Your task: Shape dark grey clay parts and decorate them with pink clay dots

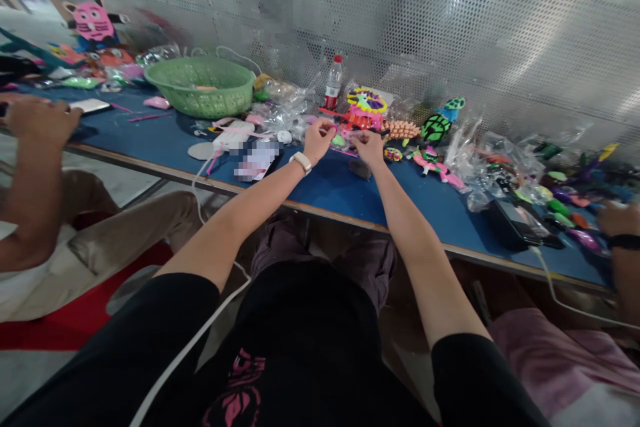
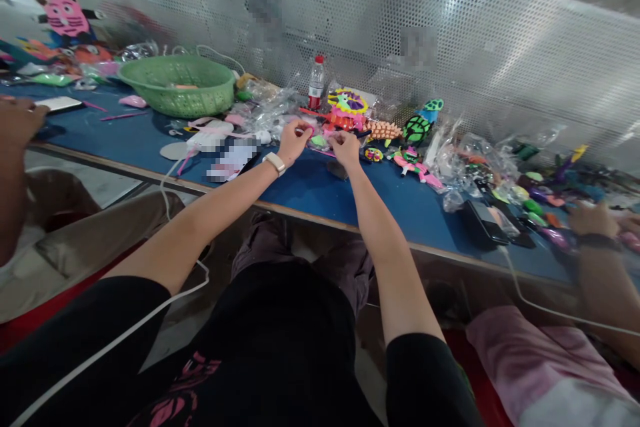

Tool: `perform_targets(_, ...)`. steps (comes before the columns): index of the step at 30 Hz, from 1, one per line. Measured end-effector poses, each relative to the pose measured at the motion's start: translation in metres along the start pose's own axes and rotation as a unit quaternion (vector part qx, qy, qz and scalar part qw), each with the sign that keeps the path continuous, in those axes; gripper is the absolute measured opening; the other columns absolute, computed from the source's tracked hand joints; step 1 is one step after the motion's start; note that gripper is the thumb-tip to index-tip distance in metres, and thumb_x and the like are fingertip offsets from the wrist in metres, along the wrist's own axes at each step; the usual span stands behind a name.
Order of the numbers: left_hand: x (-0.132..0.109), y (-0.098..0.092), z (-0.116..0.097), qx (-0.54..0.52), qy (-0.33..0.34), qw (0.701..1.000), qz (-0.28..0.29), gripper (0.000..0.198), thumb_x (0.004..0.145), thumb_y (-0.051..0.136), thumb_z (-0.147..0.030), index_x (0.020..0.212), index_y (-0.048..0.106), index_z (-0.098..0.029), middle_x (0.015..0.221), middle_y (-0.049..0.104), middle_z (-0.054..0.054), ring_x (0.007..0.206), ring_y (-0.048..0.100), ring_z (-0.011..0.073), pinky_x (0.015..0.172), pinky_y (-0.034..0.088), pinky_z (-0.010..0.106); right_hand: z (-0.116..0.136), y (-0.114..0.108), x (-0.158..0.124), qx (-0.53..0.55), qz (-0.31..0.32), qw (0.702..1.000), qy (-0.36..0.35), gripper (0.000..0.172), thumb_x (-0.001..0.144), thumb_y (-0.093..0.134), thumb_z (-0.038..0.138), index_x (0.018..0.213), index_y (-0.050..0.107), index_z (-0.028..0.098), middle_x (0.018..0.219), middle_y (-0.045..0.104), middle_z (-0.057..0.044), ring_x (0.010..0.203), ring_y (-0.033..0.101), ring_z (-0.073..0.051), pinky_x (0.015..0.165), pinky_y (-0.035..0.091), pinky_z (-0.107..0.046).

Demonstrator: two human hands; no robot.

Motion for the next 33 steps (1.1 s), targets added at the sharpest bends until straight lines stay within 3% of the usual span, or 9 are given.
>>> perform_targets(4,0.0,0.0,0.001,0.004,0.0,1.0,0.006,0.013,0.104,0.08,-0.012,0.095,0.077,-0.021,0.114,0.085,0.013,0.097,0.078,0.0231,0.106,0.067,0.042,0.006,0.001,-0.002,0.022,0.01,0.999,0.029,0.005,0.096,0.083,0.019,0.097,0.088,0.021,0.091,0.087,-0.006,0.095,0.082,-0.028,0.101,0.068,-0.045)
perform_targets(10,0.001,0.005,0.012,-0.049,-0.015,0.999,0.016,0.019,0.098,0.089,-0.012,0.088,0.076,-0.023,0.094,0.08,0.008,0.095,0.077,0.0239,0.101,0.068,0.04,0.018,0.004,-0.004,0.009,0.033,0.999,0.001,0.009,0.102,0.082,0.025,0.103,0.09,0.024,0.09,0.087,-0.003,0.09,0.081,-0.028,0.099,0.068,-0.046)
perform_targets(17,-0.002,0.014,0.02,-0.069,-0.039,0.995,0.067,0.02,0.099,0.093,-0.017,0.092,0.075,-0.023,0.09,0.076,0.006,0.084,0.077,0.0229,0.089,0.073,0.044,0.032,0.003,-0.008,0.024,0.045,0.999,-0.021,0.015,0.106,0.077,0.027,0.099,0.089,0.022,0.099,0.09,-0.008,0.1,0.084,-0.03,0.102,0.068,-0.045)
perform_targets(26,0.006,0.009,0.031,-0.13,-0.092,0.987,-0.005,0.019,0.108,0.076,-0.014,0.093,0.068,-0.022,0.102,0.075,0.008,0.097,0.081,0.0224,0.093,0.072,0.04,0.015,-0.01,-0.005,-0.042,-0.014,0.999,-0.004,0.024,0.1,0.072,0.013,0.107,0.093,0.023,0.112,0.093,-0.011,0.111,0.086,-0.034,0.115,0.066,-0.055)
perform_targets(33,0.001,0.016,0.026,-0.106,-0.076,0.991,0.036,0.016,0.104,0.081,-0.012,0.092,0.072,-0.021,0.101,0.076,0.008,0.098,0.079,0.0239,0.099,0.07,0.043,0.021,-0.007,-0.006,-0.027,-0.004,0.999,-0.033,0.016,0.102,0.077,0.023,0.101,0.093,0.026,0.119,0.092,-0.011,0.115,0.083,-0.033,0.115,0.066,-0.054)
Point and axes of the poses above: each hand's wrist, its own x-axis towards the middle knuckle, its own y-axis out of the palm, z = x × y, the point moved 7 cm from there along x, towards the middle knuckle
